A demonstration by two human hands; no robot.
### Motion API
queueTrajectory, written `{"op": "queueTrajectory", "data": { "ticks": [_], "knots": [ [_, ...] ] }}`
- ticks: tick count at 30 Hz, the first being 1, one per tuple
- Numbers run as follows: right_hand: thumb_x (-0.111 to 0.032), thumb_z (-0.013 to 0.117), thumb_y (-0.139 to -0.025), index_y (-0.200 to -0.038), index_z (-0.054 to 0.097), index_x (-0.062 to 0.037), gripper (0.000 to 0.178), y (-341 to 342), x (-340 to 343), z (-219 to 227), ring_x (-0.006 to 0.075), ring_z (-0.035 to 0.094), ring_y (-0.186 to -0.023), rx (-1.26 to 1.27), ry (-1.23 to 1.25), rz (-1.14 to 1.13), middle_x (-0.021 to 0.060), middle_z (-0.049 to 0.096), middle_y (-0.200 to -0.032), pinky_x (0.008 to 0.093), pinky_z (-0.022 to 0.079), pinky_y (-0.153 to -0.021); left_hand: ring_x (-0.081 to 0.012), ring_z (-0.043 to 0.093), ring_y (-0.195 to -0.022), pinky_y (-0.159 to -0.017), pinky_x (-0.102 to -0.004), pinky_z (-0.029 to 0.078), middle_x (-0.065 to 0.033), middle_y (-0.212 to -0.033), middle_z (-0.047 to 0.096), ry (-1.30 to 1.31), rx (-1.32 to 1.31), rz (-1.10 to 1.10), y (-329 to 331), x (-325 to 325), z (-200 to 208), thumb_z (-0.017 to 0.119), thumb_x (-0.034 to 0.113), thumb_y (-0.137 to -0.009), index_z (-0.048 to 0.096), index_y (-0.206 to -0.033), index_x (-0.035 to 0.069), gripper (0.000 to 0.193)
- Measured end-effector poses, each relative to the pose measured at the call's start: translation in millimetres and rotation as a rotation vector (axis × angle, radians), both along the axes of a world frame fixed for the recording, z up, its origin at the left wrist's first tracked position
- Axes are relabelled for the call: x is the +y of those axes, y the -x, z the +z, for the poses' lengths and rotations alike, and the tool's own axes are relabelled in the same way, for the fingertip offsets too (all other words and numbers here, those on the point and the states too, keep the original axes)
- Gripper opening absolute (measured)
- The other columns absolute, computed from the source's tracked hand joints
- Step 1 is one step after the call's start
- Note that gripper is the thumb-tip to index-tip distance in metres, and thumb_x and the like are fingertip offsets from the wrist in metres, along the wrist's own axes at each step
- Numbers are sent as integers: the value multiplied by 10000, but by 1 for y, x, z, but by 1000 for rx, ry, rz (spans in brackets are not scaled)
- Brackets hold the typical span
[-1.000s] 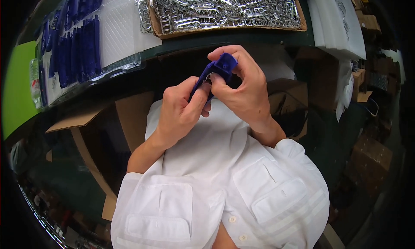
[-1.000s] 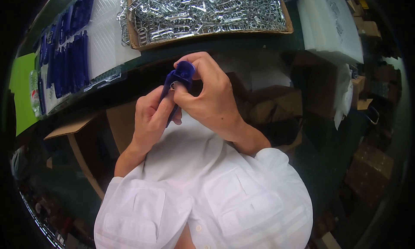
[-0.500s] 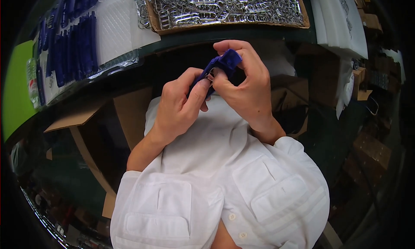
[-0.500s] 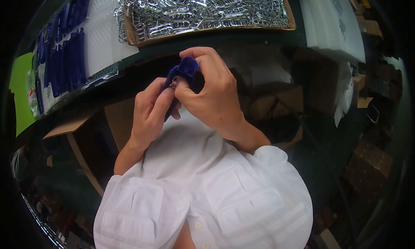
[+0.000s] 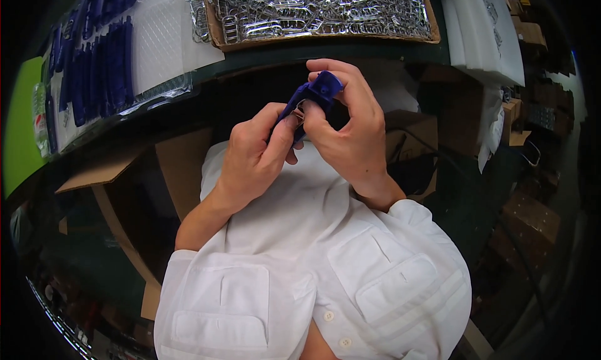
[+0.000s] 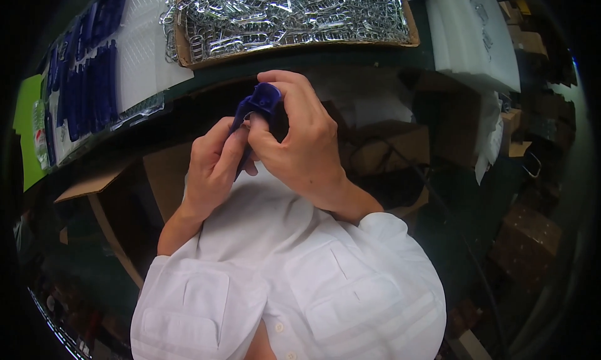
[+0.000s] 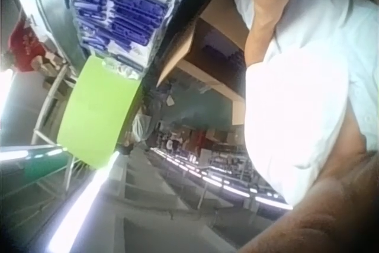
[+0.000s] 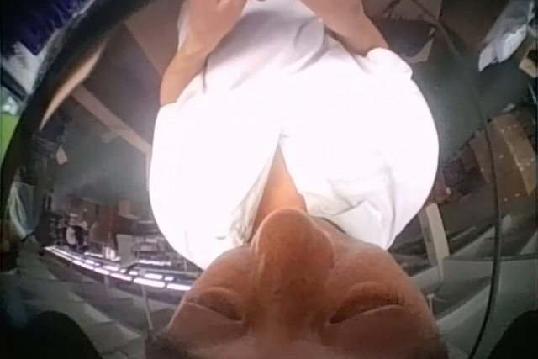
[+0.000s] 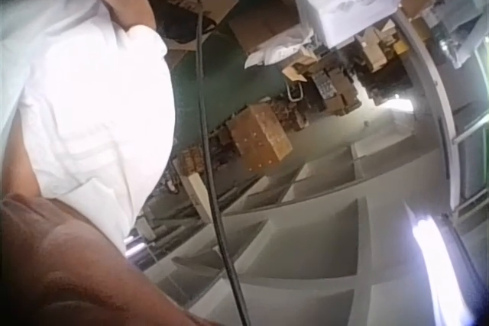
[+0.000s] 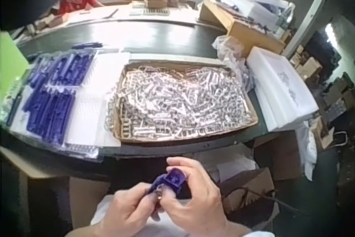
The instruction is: The person assembles a spring-loaded component into a blue plastic casing by hand.
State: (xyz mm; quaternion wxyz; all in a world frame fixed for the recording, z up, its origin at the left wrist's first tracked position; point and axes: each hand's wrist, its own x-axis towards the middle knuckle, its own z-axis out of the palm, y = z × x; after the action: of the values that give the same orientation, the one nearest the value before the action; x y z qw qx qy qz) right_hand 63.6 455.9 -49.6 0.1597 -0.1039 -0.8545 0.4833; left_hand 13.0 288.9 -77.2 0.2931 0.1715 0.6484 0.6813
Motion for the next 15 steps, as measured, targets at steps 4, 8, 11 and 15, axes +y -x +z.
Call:
{"op": "queueTrajectory", "data": {
  "ticks": [4, 8, 11, 15],
  "knots": [
    [4, 779, -877, -1269, 618, -16, 424, -3, 4, 11, 205, 670, -1206, 20, 27, -11, 133, 632, -1407, 333, 529, -1021, -106, 660, -619, -564, -257, 532, -68, -781, 699, -12, -119, -20, 2, -1, 0, 511, 117, -1101, 637, -1101, -24, 190],
    [-10, 809, -870, -1294, 594, -39, 476, -9, 10, 7, 207, 640, -1256, 57, -19, 21, 151, 555, -1501, 345, 512, -1049, -110, 663, -619, -563, -263, 532, -69, -784, 702, 7, -124, 8, 5, 0, -5, 509, 117, -1097, 615, -1131, -15, 173],
    [-4, 809, -871, -1288, 587, -36, 474, -11, 0, 18, 204, 634, -1264, 16, 72, -40, 149, 544, -1517, 343, 509, -1061, -119, 684, -629, -564, -268, 541, -79, -798, 718, 46, -35, 55, 2, 0, -1, 536, 114, -1086, 612, -1149, -10, 159],
    [21, 757, -905, -1414, 538, -8, 556, -1, 5, 10, 197, 676, -1207, -128, 216, 48, 127, 632, -1441, 350, 529, -1058, -139, 706, -615, -557, -278, 549, -82, -779, 730, 93, 76, 88, 2, 3, -4, 582, 86, -1058, 609, -1132, 1, 116]
  ]
}}
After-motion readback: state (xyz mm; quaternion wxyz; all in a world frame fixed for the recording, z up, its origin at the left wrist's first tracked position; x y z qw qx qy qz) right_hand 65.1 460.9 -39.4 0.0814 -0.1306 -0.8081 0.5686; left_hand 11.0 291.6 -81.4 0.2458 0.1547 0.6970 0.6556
